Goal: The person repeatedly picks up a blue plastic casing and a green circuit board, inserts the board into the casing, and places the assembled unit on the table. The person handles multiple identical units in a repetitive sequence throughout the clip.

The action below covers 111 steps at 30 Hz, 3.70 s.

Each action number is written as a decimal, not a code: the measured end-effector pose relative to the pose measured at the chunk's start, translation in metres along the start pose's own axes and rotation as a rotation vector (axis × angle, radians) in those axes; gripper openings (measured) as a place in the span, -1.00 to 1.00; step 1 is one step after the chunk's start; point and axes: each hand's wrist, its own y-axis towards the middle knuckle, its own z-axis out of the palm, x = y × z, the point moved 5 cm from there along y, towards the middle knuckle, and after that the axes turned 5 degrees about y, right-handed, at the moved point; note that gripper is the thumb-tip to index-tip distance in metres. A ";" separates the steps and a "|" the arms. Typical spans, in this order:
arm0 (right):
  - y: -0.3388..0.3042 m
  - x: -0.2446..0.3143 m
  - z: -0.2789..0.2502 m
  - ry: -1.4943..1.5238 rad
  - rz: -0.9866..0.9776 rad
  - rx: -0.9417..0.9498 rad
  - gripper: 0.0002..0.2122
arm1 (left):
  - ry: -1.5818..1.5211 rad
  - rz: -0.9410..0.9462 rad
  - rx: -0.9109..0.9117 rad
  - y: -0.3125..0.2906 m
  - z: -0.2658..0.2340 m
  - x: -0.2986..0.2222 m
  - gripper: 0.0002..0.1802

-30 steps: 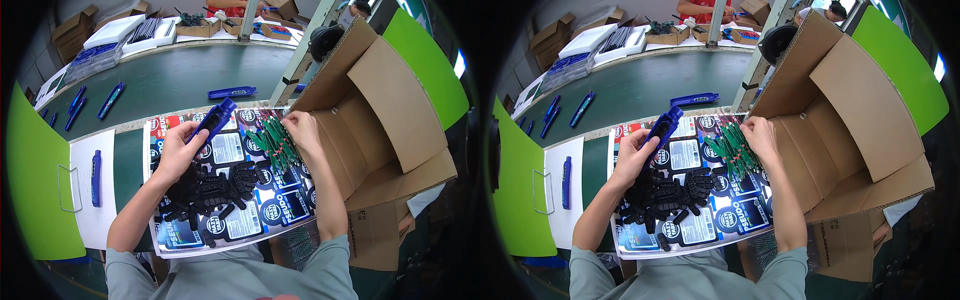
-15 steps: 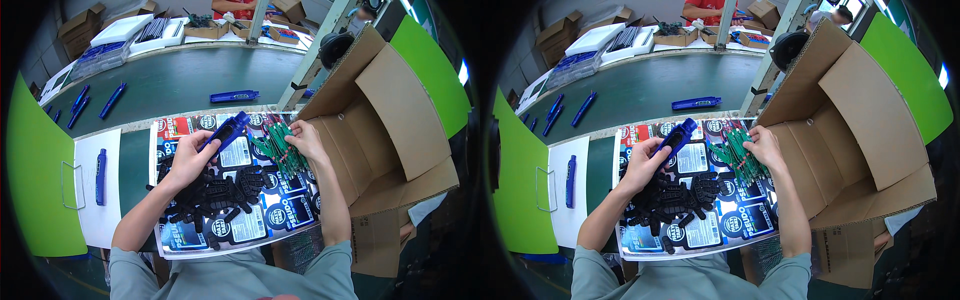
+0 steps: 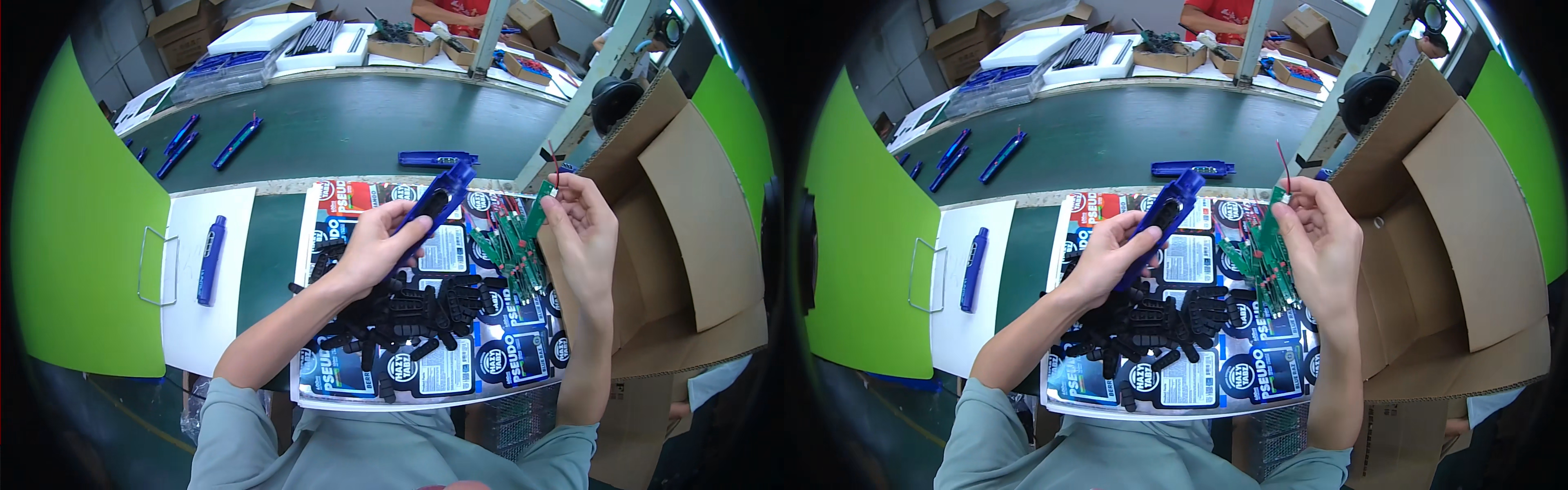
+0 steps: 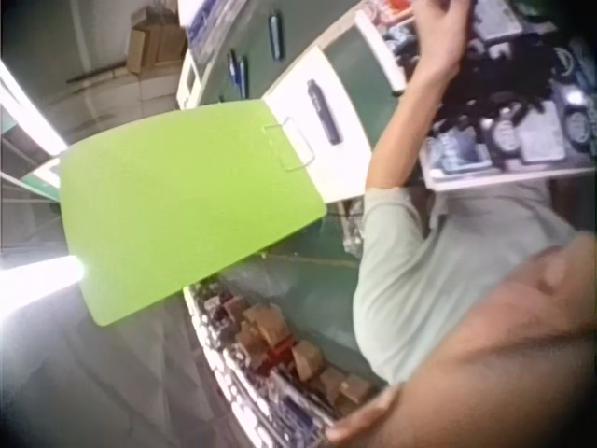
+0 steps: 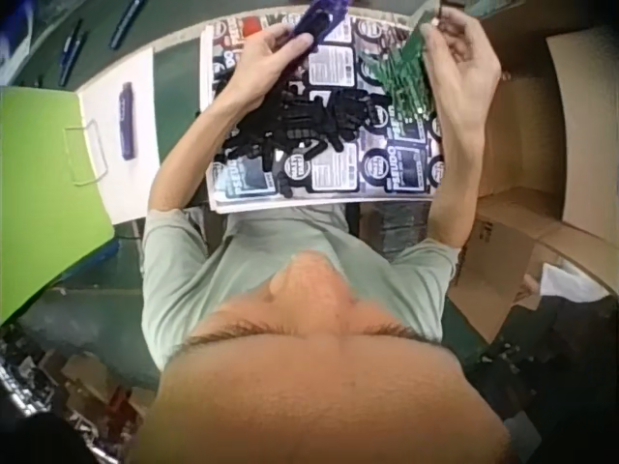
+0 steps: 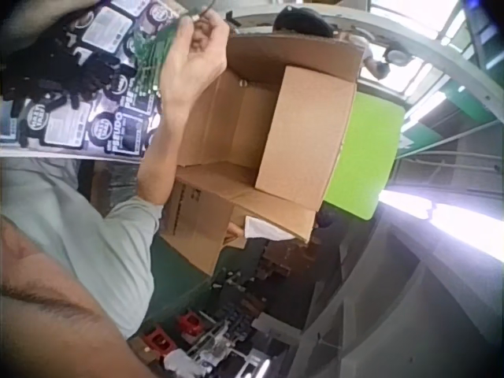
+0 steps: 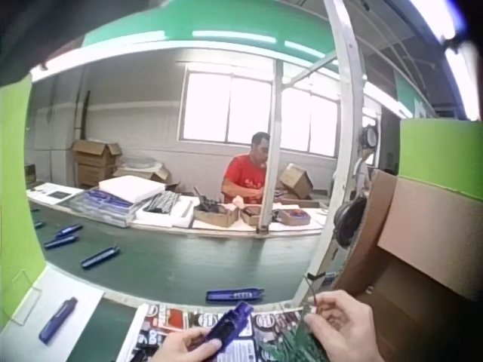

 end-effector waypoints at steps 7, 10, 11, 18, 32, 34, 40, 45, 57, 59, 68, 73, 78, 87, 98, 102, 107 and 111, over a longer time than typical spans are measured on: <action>-0.019 0.009 0.065 0.360 -0.023 0.052 -0.77 | -0.251 0.096 0.010 -0.008 0.013 -0.006 -0.55; -0.023 0.001 0.080 0.376 -0.068 0.079 -0.78 | -0.227 0.124 0.029 -0.012 0.012 -0.010 -0.54; -0.024 0.000 0.083 0.377 -0.085 0.085 -0.79 | -0.230 0.135 0.034 -0.013 0.012 -0.011 -0.54; -0.024 -0.005 0.089 0.347 -0.083 0.089 -0.80 | -0.246 0.129 0.022 -0.016 0.013 -0.015 -0.51; -0.023 0.009 0.083 -0.195 -0.336 0.023 -0.78 | -0.283 0.117 0.019 -0.015 0.015 -0.006 -0.56; -0.025 0.007 0.086 -0.305 -0.392 -0.083 -0.75 | -0.316 0.091 0.033 -0.015 0.019 -0.007 -0.58; -0.015 -0.016 0.089 -0.159 -0.201 -0.098 -0.42 | -0.066 0.152 -0.018 -0.009 0.016 -0.005 -0.62; -0.008 -0.039 0.084 -0.043 -0.021 -0.035 -0.45 | 0.087 0.162 -0.138 0.024 -0.023 0.006 -0.61; -0.019 -0.089 0.140 -0.420 -0.059 0.591 -0.82 | 0.908 0.015 -0.575 0.174 -0.206 0.038 -0.63; -0.017 -0.086 0.158 -0.331 -0.138 0.659 -0.83 | 0.967 -0.051 -0.577 0.185 -0.215 0.042 -0.63; -0.018 -0.084 0.214 -0.225 -0.161 0.905 -0.79 | 1.306 -0.034 -0.545 0.197 -0.232 0.048 -0.59; -0.019 -0.086 0.210 -0.189 -0.072 0.900 -0.85 | 1.600 0.408 -0.692 0.179 -0.212 0.026 -0.62; -0.019 -0.084 0.196 -0.226 -0.151 0.851 -0.87 | 1.377 0.455 -0.149 0.179 -0.129 0.016 -0.56; -0.022 -0.084 0.159 -0.170 -0.005 0.877 -0.89 | 1.356 0.253 -0.056 0.164 -0.109 0.017 -0.44; -0.027 -0.082 0.145 -0.272 -0.092 0.624 -0.76 | 0.411 0.185 -0.031 0.084 -0.062 -0.011 -0.39; -0.029 -0.091 0.156 -0.194 -0.043 0.686 -0.76 | 0.350 0.128 -0.014 0.057 -0.055 -0.009 -0.51; -0.028 -0.097 0.156 -0.105 0.062 0.654 -0.75 | 0.238 0.088 -0.004 0.036 -0.060 -0.012 -0.47; -0.024 -0.093 0.140 -0.136 0.010 0.486 -0.78 | 0.112 0.128 -0.001 0.023 -0.059 -0.006 -0.48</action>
